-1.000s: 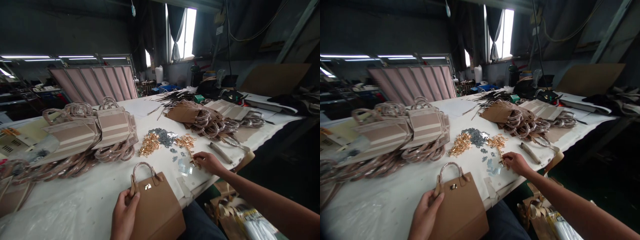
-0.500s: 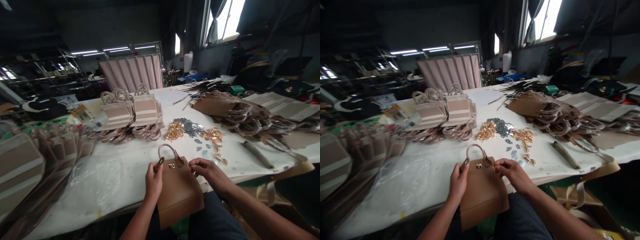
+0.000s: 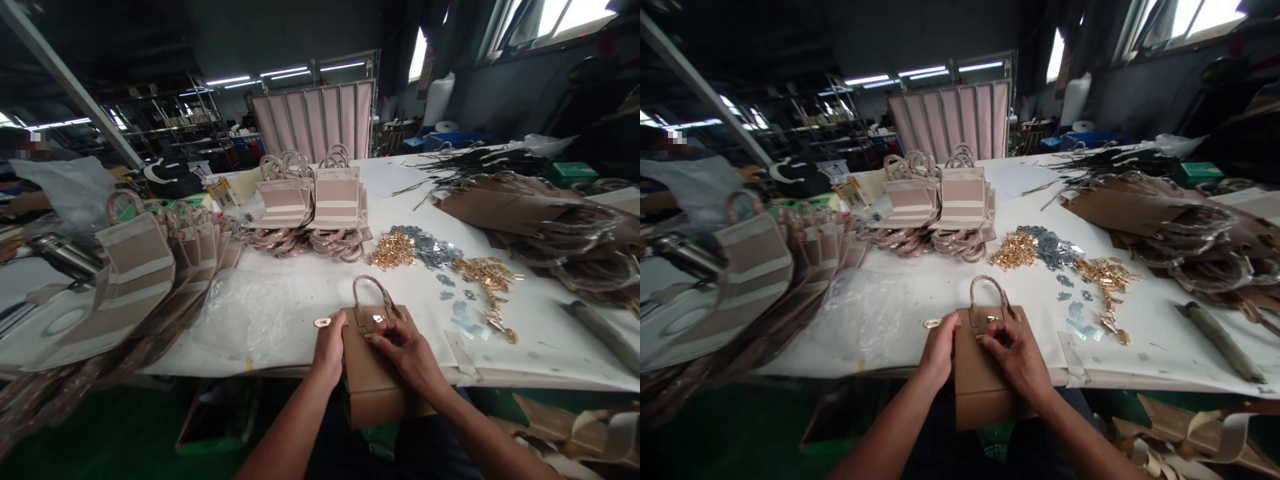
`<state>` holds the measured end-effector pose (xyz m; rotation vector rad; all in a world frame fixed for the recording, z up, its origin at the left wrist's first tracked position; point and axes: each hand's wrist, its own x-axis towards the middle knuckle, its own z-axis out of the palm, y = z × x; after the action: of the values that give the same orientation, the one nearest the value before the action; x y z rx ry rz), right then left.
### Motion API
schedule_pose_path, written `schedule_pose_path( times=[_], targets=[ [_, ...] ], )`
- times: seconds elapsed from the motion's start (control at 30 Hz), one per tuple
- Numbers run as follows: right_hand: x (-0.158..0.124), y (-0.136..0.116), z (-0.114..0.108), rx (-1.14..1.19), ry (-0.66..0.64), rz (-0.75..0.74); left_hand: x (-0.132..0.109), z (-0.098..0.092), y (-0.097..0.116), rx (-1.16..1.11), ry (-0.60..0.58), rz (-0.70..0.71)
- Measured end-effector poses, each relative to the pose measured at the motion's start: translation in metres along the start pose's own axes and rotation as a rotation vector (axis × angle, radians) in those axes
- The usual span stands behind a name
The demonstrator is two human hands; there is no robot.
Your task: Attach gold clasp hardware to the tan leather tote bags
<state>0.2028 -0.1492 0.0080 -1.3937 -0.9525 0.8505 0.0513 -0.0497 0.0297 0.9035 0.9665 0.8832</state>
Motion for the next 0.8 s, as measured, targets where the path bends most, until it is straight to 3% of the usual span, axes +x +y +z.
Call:
schedule_pose_path(
  times=[0.13,0.23,0.4,0.6,0.8],
  targets=[
    [0.001,-0.009,0.003,0.065,-0.029,0.025,-0.002,-0.001,-0.006,-0.010,0.027,0.082],
    [0.003,-0.020,0.004,-0.040,-0.053,-0.004,-0.004,-0.001,-0.010,0.020,0.057,0.140],
    [0.009,-0.040,0.008,-0.415,-0.019,-0.207,-0.006,-0.001,-0.013,0.035,0.094,0.170],
    [0.021,-0.055,0.022,-0.661,-0.098,-0.473,-0.005,-0.001,-0.016,0.040,0.100,0.208],
    [0.027,-0.054,0.030,-0.633,-0.042,-0.389,-0.006,-0.003,-0.017,0.065,0.085,0.241]
  ],
)
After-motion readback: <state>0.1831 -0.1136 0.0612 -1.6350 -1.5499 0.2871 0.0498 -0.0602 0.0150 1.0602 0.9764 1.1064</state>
